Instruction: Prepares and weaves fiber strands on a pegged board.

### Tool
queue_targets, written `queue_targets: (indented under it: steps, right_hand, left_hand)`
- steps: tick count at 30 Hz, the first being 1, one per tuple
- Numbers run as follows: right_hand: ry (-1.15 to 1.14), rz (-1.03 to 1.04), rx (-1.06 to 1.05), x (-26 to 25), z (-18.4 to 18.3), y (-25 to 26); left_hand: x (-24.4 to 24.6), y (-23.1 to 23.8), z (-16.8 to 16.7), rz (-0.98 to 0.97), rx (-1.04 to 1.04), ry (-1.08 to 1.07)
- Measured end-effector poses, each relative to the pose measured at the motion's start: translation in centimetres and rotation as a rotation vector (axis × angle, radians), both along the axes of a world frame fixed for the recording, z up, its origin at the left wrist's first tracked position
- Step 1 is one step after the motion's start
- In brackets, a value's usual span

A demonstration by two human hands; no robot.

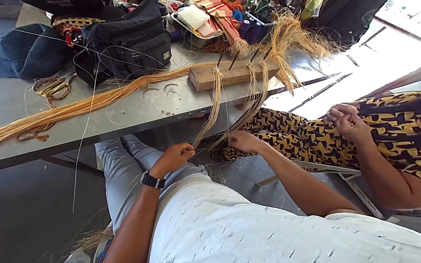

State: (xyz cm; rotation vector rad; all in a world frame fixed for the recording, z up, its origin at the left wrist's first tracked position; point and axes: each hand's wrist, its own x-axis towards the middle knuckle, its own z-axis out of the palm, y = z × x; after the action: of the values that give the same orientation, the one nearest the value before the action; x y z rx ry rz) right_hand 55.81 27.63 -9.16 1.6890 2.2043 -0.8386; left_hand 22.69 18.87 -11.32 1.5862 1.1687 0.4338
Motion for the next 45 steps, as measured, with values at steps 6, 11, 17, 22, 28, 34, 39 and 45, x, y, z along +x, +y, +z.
queue_targets:
  steps: [6, 11, 17, 22, 28, 34, 39, 45]
  right_hand:
    - [-0.174, -0.062, -0.395, 5.7, -10.2, -3.8]
    - [-0.32, -0.389, -0.448, 7.6, -6.1, -2.9]
    - [0.053, -0.498, 0.082, 5.0, 7.3, 5.9]
    - [0.402, -0.47, 0.529, -2.3, 14.3, 11.3]
    - [0.288, -0.491, 0.579, -9.3, 14.0, 16.5]
    - [0.225, -0.538, 0.576, -11.0, 12.3, 17.8]
    - [0.206, -0.481, 0.567, -10.6, 12.4, 17.6]
    - [0.213, -0.445, 0.554, -9.8, 12.7, 17.0]
  left_hand:
    - [-0.4, 0.1, -0.5, 0.003, 0.004, 0.051]
    - [-3.2, -0.3, -1.6, 0.144, -0.003, 0.152]
    - [-5.9, -1.4, -6.2, 0.408, -0.076, 0.179]
    - [-6.9, -1.2, -7.4, 0.485, -0.144, 0.174]
    - [-8.1, -1.5, -8.8, 0.598, -0.193, 0.101]
    - [-8.1, -1.3, -8.8, 0.581, -0.187, 0.114]
    - [-8.1, -1.2, -8.9, 0.577, -0.184, 0.116]
    - [-8.0, -1.2, -8.8, 0.58, -0.185, 0.113]
